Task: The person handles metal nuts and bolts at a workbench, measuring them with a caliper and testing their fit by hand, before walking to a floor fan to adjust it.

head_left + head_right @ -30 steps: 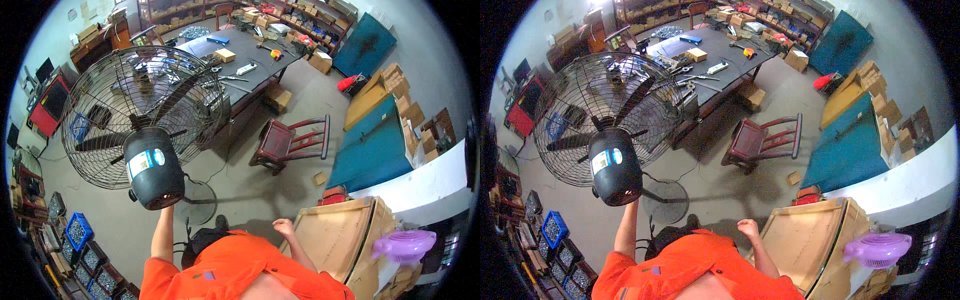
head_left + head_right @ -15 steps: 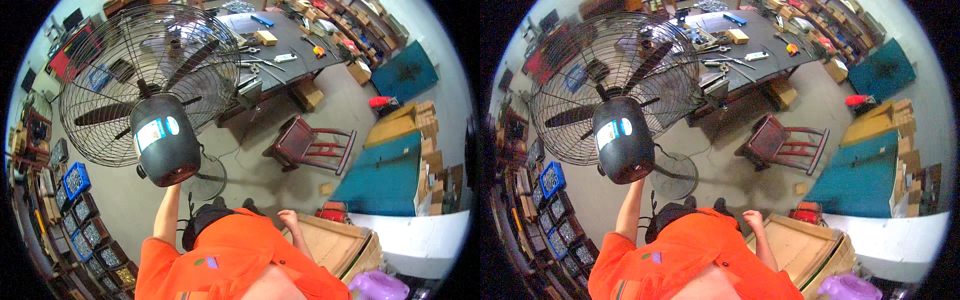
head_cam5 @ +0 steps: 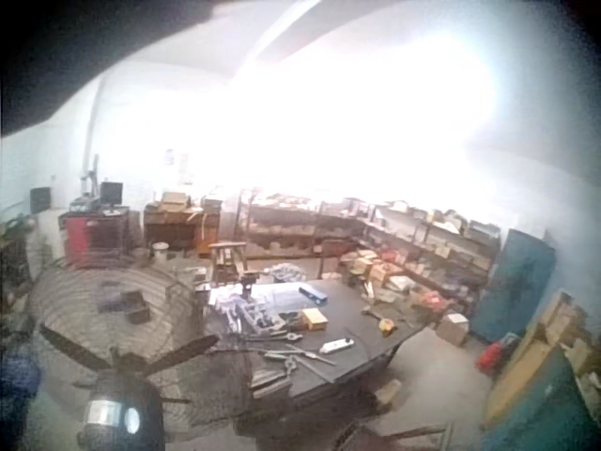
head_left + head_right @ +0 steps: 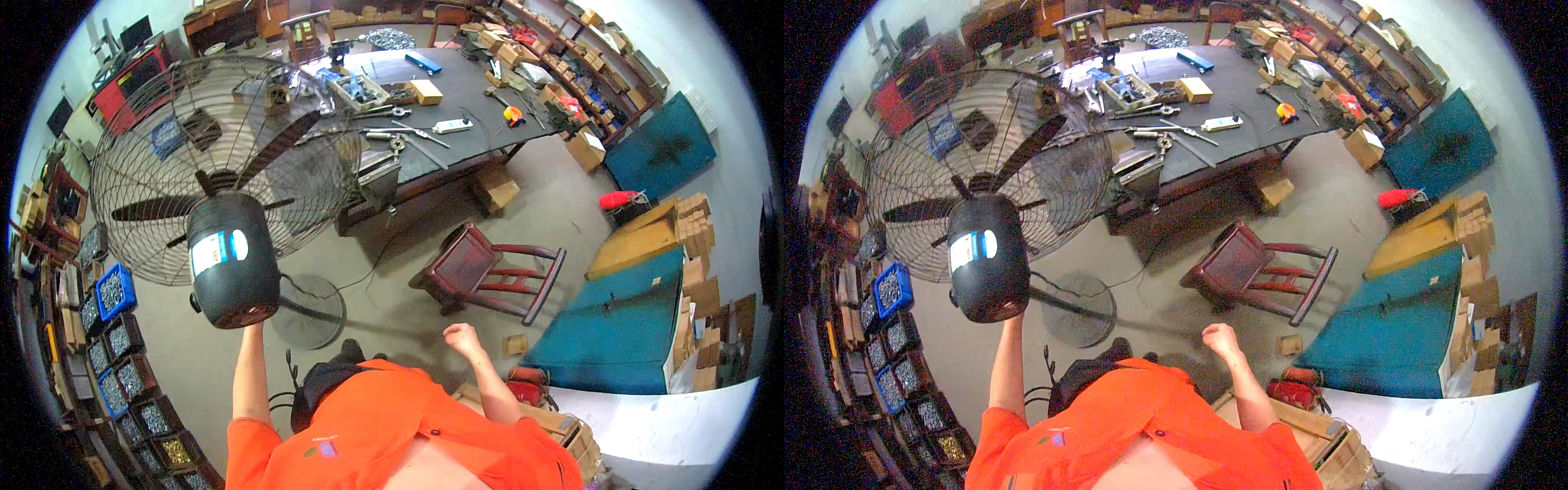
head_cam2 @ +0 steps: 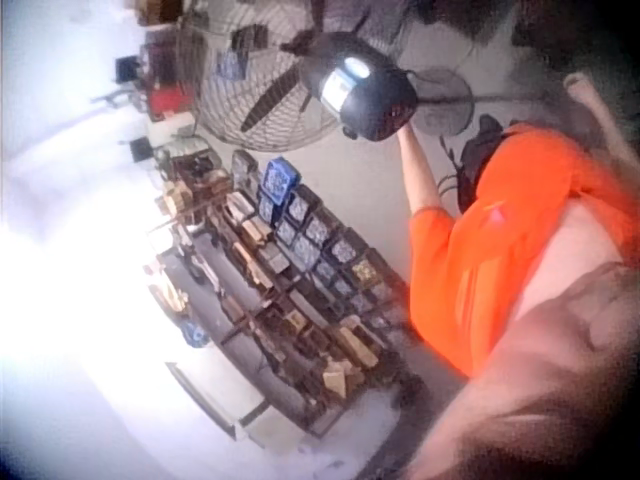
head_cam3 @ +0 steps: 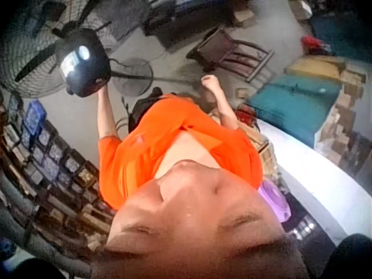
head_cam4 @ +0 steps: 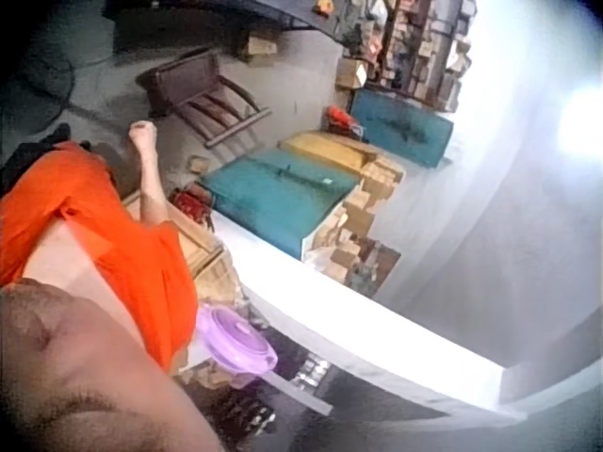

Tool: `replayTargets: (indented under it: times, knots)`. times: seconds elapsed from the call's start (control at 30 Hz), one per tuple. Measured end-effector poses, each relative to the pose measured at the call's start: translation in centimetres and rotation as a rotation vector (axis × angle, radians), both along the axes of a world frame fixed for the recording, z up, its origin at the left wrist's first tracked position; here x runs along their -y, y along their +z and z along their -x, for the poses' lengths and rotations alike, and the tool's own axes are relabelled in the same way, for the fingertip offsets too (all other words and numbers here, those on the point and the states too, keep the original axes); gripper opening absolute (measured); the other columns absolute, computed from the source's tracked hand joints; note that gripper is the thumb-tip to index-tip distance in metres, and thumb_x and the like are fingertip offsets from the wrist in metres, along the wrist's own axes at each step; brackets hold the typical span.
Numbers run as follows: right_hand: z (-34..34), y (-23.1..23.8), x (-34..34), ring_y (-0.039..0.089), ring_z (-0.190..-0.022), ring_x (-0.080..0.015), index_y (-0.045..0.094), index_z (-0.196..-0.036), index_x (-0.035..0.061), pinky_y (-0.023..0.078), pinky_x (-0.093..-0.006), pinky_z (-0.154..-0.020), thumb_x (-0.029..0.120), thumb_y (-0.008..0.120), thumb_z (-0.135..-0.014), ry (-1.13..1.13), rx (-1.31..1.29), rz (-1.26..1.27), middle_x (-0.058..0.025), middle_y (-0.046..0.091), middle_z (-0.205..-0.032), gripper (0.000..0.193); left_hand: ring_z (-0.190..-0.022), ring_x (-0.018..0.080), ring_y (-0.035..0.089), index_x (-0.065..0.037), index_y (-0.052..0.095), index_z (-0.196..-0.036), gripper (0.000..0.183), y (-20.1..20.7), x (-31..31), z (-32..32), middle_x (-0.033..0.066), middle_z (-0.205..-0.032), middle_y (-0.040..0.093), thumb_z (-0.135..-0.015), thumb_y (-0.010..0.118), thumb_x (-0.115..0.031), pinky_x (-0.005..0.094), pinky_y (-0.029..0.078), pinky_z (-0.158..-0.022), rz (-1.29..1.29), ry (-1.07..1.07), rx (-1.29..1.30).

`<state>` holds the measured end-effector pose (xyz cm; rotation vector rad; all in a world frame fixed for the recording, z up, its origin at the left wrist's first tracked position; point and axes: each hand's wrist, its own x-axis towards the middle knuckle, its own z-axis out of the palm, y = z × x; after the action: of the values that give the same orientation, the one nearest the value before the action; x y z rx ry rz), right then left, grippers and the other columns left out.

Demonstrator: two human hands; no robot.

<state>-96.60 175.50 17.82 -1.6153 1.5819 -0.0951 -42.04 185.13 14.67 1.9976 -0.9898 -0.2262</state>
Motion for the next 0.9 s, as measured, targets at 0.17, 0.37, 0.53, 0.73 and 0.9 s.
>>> replayTargets:
  times: [0.17,0.37,0.53,0.73,0.9]
  knots:
    - [-1.0,0.1,6.8,0.066,-0.07,-0.0193,0.071,-0.085,0.0046,0.05,-0.0303,-0.069,0.018,0.064,-0.062,-0.032,-0.019,0.117,-0.0123,0.068,-0.072,0.028,-0.101,0.0201,0.053,-0.005,0.058,-0.111,0.03,0.8,-0.1,0.9,0.0063,-0.11,0.058,-0.086,0.064,-0.021,0.0353,0.043,-0.088,-0.049,0.046,0.002]
    - [-3.2,1.2,15.0,0.065,-0.087,-0.0325,0.073,-0.082,0.0081,0.05,-0.0371,-0.082,0.018,0.062,-0.063,0.036,-0.176,0.216,-0.0174,0.067,-0.084,0.024,-0.101,0.0199,0.052,-0.005,0.058,-0.111,0.031,1.5,-0.8,1.5,0.0064,-0.111,0.058,-0.087,0.063,-0.022,0.0352,0.043,-0.088,-0.132,0.09,-0.014]
    - [-4.4,-2.0,25.8,0.064,-0.091,-0.0322,0.067,-0.08,0.0067,0.05,-0.0401,-0.079,0.021,0.064,-0.063,0.067,-0.276,0.299,-0.0165,0.066,-0.092,0.022,-0.102,0.0198,0.052,-0.004,0.058,-0.111,0.031,2.6,-0.9,1.5,0.0065,-0.111,0.058,-0.087,0.063,-0.023,0.0352,0.043,-0.088,-0.223,0.136,-0.046]
    - [-9.6,-3.7,43.2,0.06,-0.103,-0.0334,0.062,-0.094,0.0038,0.049,-0.0387,-0.088,0.017,0.063,-0.066,0.08,-0.41,0.189,-0.0199,0.062,-0.108,0.031,-0.101,0.021,0.053,-0.004,0.057,-0.111,0.031,3.5,-0.5,2.6,0.0075,-0.11,0.058,-0.087,0.062,-0.023,0.036,0.044,-0.087,-0.308,0.32,-0.086]
    - [-11.5,-6.0,59.3,0.051,-0.117,-0.0313,0.04,-0.136,0.0073,0.042,-0.0357,-0.098,0.015,0.066,-0.065,-0.003,-0.402,0.196,-0.0211,0.054,-0.121,0.075,-0.099,0.0231,0.054,-0.003,0.056,-0.111,0.031,3.5,1.0,4.5,0.0091,-0.108,0.058,-0.086,0.062,-0.021,0.0373,0.046,-0.085,-0.335,0.54,-0.188]
